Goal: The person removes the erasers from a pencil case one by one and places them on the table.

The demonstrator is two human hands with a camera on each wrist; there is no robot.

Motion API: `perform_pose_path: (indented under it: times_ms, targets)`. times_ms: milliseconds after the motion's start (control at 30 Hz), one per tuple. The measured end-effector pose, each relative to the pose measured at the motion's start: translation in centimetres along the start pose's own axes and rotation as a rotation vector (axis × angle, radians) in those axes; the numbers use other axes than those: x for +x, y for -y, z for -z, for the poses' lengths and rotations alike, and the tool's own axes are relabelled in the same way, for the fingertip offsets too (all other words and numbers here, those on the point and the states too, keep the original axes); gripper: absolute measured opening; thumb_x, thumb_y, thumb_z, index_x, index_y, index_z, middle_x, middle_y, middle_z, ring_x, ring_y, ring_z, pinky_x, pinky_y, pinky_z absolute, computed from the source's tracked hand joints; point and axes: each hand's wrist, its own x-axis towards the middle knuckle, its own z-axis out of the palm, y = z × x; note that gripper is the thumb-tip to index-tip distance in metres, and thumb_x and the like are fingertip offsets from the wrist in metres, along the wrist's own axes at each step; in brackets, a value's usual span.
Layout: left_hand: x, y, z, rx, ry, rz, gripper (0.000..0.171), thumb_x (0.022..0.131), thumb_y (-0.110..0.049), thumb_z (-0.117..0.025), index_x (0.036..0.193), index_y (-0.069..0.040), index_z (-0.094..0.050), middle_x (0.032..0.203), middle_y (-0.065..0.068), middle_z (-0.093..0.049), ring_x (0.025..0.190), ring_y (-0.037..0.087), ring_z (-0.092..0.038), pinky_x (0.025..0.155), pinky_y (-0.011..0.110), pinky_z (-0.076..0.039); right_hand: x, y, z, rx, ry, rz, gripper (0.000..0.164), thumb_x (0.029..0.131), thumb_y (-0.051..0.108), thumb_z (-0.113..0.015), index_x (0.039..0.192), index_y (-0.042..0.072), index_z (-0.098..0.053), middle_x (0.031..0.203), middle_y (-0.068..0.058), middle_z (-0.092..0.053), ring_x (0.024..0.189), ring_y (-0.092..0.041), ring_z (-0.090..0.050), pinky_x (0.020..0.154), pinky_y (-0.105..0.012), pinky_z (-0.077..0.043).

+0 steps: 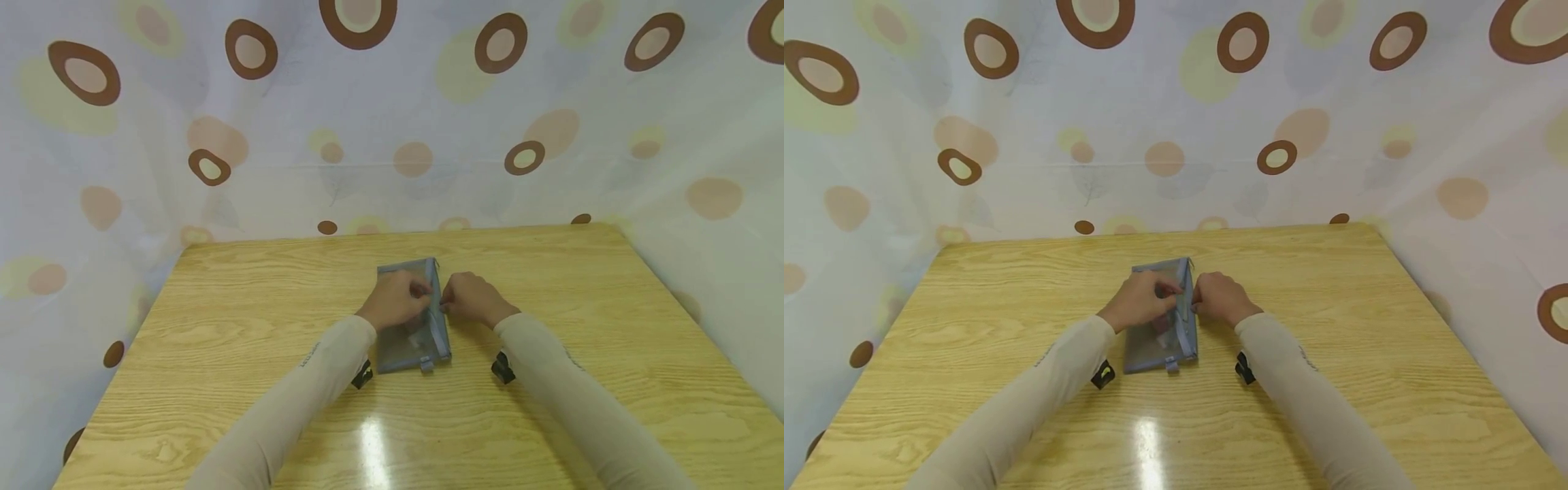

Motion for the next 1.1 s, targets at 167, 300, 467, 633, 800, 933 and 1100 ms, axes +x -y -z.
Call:
perform_pose_path:
  times_ms: [167,300,467,633,800,933,1100]
  targets:
    - [0.2,-0.2,-0.6,-0.025,-0.1,0.043,0.012,0.091,-0.02,-0.075,0.096,-0.009,-0.078,0.092,0.001,-0.075,0.08,0.012,-0.069,0.076,0.028,-0.057,0.2,-0.1,-0.2,-0.019,0.0,0.0,0.009,0.089,0.006,-0.076,0.095,0.0,-0.08,0.097,-0.014,-0.077,0.094,-0.032,-0.073,0.082,-0.044,-0.06]
    - [0.3,-0.4,-0.7,-0.03,-0.132,0.05,0.011,0.088,-0.019,-0.079,0.089,-0.009,-0.075,0.088,0.002,-0.074,0.072,0.01,-0.067,0.071,0.027,-0.057,0.2,-0.1,-0.1,-0.03,0.002,-0.007,0.01,0.089,0.007,-0.076,0.094,0.0,-0.08,0.097,-0.013,-0.077,0.094,-0.032,-0.073,0.082,-0.044,-0.06]
    - [0.2,-0.5,-0.2,-0.009,-0.101,0.038,0.007,0.088,-0.012,-0.076,0.091,-0.01,-0.07,0.087,0.004,-0.074,0.061,0.008,-0.066,0.07,0.027,-0.056,0.1,0.2,0.1,-0.035,0.005,-0.008,0.01,0.089,0.007,-0.077,0.095,0.0,-0.08,0.099,-0.014,-0.077,0.096,-0.033,-0.072,0.083,-0.045,-0.06]
    - [0.0,-0.6,0.3,0.03,-0.049,0.009,0.01,0.092,-0.01,-0.071,0.102,-0.009,-0.069,0.087,0.002,-0.07,0.064,0.009,-0.061,0.062,0.025,-0.051,0.0,0.3,0.1,-0.055,-0.009,-0.007,0.009,0.088,0.007,-0.077,0.094,0.001,-0.081,0.1,-0.013,-0.077,0.097,-0.034,-0.072,0.084,-0.046,-0.059]
    - [0.1,-0.9,0.3,0.129,0.004,-0.039,0.018,0.098,-0.011,-0.064,0.113,-0.008,-0.073,0.096,0.004,-0.073,0.074,0.012,-0.061,0.065,0.023,-0.051,-0.1,0.3,0.2,-0.063,-0.009,-0.006,0.008,0.088,0.006,-0.077,0.093,0.001,-0.081,0.099,-0.013,-0.077,0.097,-0.034,-0.072,0.083,-0.047,-0.059]
    - [0.1,-1.0,0.2,0.127,-0.013,-0.042,0.021,0.099,-0.01,-0.061,0.112,-0.004,-0.077,0.107,0.006,-0.074,0.073,0.01,-0.062,0.067,0.022,-0.052,0.0,0.4,0.2,-0.063,-0.005,-0.013,0.007,0.088,0.006,-0.077,0.091,0.001,-0.081,0.098,-0.013,-0.077,0.095,-0.033,-0.072,0.081,-0.045,-0.06]
    - [0.1,-1.1,0.2,0.095,-0.063,-0.005,0.019,0.096,-0.015,-0.067,0.08,-0.008,-0.074,0.073,-0.002,-0.066,0.055,0.007,-0.052,0.052,0.021,-0.044,0.1,0.5,0.1,-0.053,0.002,-0.016,0.007,0.088,0.006,-0.077,0.091,0.001,-0.081,0.098,-0.013,-0.077,0.092,-0.031,-0.072,0.079,-0.044,-0.06]
